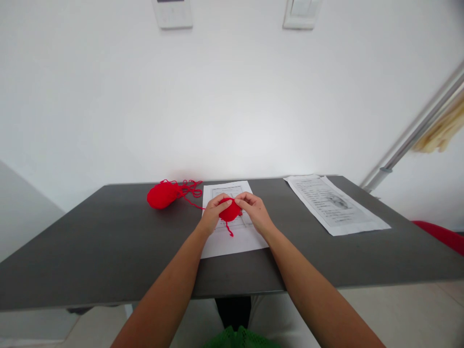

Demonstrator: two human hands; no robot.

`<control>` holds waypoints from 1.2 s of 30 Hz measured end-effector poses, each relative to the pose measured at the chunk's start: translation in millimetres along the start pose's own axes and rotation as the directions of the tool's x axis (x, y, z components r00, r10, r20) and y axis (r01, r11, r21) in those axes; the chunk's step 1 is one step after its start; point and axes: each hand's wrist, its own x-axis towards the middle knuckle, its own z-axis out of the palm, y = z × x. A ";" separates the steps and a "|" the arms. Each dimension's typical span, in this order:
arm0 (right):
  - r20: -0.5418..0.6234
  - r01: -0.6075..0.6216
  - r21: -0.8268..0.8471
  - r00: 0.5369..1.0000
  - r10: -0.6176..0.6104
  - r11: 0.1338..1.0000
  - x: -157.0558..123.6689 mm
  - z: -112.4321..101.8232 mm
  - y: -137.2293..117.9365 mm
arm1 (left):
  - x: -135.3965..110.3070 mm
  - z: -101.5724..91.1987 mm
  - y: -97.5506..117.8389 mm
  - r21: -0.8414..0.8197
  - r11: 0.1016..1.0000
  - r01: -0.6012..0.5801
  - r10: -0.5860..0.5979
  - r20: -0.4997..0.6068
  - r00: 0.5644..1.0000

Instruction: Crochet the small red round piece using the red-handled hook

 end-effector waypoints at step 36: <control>-0.059 0.006 -0.125 0.998 -0.013 0.992 2.6 -1.4 3.5 | 1.0 0.4 -0.8 0.196 0.981 0.011 -0.007 -0.022 1.000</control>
